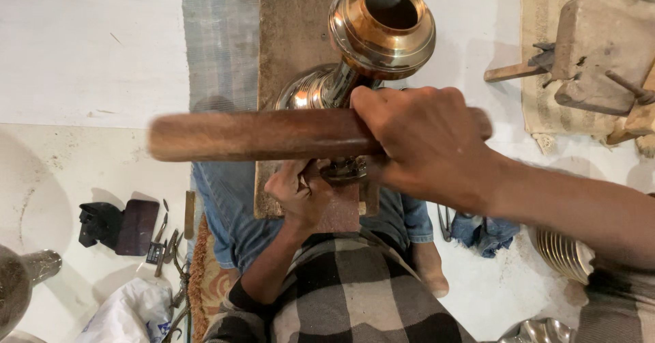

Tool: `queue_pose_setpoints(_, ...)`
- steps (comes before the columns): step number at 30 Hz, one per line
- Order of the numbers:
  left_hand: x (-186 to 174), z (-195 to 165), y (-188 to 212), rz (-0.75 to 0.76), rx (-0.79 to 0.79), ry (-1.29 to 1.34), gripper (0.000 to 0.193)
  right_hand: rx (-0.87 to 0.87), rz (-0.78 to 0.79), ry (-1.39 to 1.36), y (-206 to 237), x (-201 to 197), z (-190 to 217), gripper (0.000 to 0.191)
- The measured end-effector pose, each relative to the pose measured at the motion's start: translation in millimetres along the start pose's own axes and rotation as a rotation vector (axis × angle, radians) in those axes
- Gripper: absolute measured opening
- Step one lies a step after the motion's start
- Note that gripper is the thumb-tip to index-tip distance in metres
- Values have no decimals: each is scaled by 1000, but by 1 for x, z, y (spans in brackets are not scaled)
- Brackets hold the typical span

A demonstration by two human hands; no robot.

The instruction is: The person sits on the floor holding a chisel against a brass vessel and strikes the chisel with a wooden mallet to emboss decorative patterns into the metal, repositioning the chisel and rotating the work as they go.

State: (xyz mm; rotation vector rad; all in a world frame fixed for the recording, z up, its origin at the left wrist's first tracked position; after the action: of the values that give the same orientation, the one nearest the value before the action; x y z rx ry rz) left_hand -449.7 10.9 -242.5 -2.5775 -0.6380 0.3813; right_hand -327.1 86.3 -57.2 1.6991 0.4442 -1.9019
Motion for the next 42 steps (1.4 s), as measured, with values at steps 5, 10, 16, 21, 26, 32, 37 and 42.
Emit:
queue_pose_setpoints(5,0,1,-1,49,48,-37,23,-21,117,64,5,19,-8,23)
queue_pose_setpoints(10,5,11,1,135,165,0,17,59,104,67,10,29,-18,19)
queue_pose_setpoints(16,11,24,0,224,300,100,22,221,172,64,35,50,-41,27)
queue_pose_setpoints(21,5,34,-27,224,8,534,34,248,-296,-530,71,75,-57,22)
queue_pose_setpoints(26,15,11,-52,581,184,422,50,375,-608,-1041,100,167,-59,13)
queue_pose_setpoints(32,18,-8,-61,809,438,180,65,615,-673,-1008,138,219,-49,17)
queue_pose_setpoints(37,27,-9,-62,864,512,103,60,556,-846,-727,158,170,-46,7)
queue_pose_setpoints(42,43,-10,-63,1057,560,83,45,667,-661,-660,185,161,-51,22)
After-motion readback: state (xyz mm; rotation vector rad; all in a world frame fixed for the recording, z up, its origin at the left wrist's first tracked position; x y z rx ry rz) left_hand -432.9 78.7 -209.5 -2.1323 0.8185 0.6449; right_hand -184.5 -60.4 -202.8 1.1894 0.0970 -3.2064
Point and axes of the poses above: each hand's wrist, its own y-axis away from the middle knuckle, its own x-axis out of the palm, z = x × y, the point moved 6 cm from there along -y, towards the middle knuckle, and after that the axes turned 4 degrees about -z, right-handed, at the moved point
